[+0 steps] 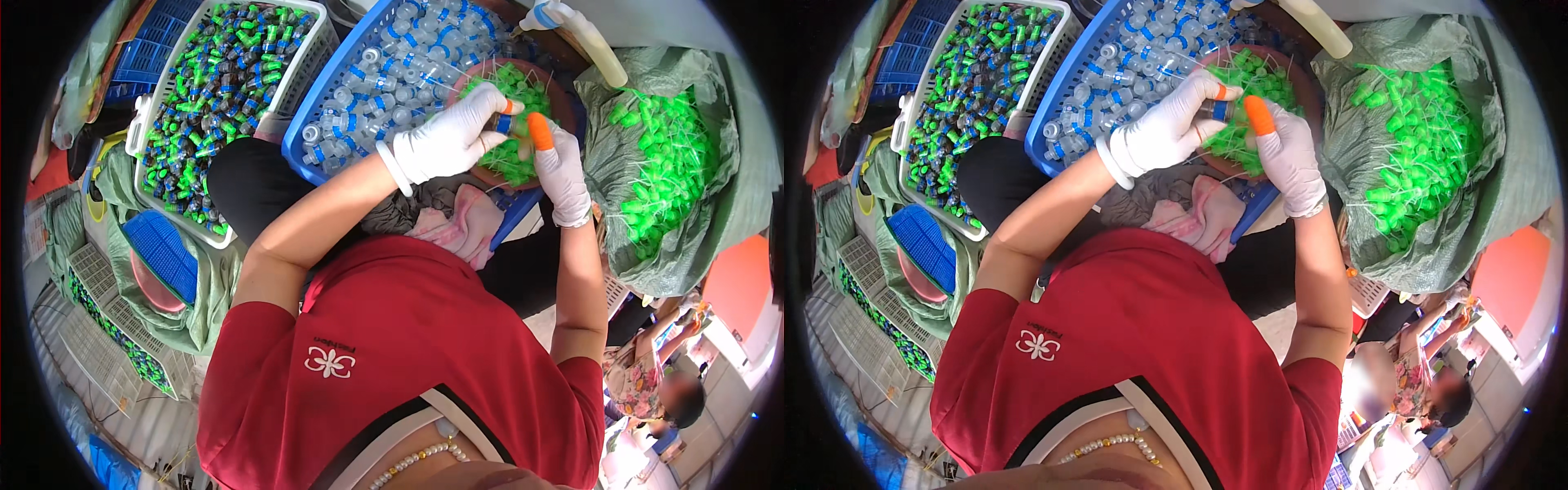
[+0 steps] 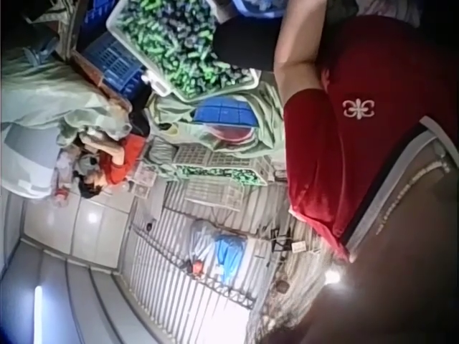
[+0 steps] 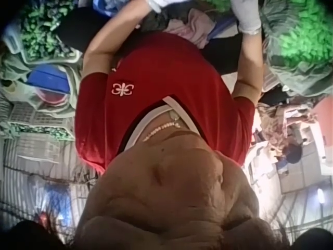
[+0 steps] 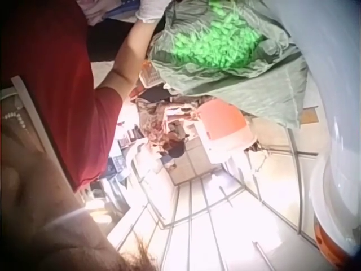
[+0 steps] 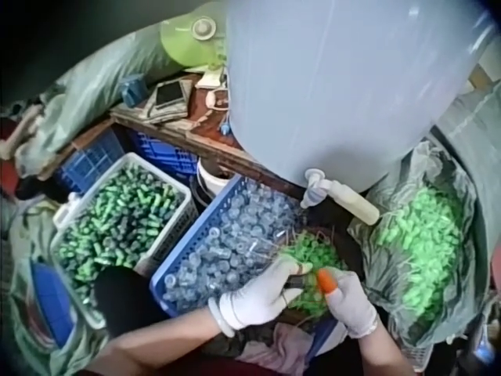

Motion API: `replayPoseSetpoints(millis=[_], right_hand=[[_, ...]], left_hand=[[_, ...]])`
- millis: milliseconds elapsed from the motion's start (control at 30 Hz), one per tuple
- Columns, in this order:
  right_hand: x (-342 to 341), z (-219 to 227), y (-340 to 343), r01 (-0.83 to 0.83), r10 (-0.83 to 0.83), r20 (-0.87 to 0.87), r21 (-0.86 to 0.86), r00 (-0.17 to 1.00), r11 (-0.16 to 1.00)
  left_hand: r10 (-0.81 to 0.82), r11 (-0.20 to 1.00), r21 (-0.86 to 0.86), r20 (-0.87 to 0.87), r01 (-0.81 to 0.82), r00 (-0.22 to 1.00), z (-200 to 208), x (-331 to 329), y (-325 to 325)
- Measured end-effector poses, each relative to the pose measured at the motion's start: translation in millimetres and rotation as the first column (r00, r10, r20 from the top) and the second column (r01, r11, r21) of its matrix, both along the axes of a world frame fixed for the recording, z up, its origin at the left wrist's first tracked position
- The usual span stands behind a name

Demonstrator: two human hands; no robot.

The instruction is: Manually assembling small plastic spray nozzle components and sorting them into bins.

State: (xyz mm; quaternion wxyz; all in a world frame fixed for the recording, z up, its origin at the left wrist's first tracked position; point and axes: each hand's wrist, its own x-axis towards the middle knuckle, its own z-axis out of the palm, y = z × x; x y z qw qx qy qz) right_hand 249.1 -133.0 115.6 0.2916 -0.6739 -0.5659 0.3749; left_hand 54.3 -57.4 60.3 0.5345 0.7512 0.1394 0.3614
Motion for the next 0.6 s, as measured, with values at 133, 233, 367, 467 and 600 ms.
replayPoseSetpoints(millis=[133, 233, 367, 467, 600], right_hand=[[-22, 12, -2, -0.186, 0.061, 0.315, 0.384, 0.947, 0.904], [-26, 8, -1, -0.12, 0.041, 0.317, 0.234, 0.947, 0.965], [-24, -34, 10, -0.103, 0.043, 0.175, 0.347, 0.984, 0.932], [-51, -22, 24, -0.005, 0.023, -0.07, 0.248, 0.997, 0.969], [-70, -11, 36, 0.046, -0.045, -0.09, 0.015, 0.995, 0.999]], left_hand=[[-0.134, 0.927, -0.355, -0.019, 0.119, 0.991, 5, -9, 9], [-0.151, 0.907, -0.402, -0.024, 0.129, 0.988, 5, -14, 7], [0.05, 0.997, 0.052, -0.017, -0.049, 0.999, 3, -18, 7], [0.188, 0.924, 0.329, 0.058, -0.197, 0.98, 7, -40, 16], [0.539, 0.707, 0.615, -0.148, -0.35, 0.829, 0, -102, 49]])
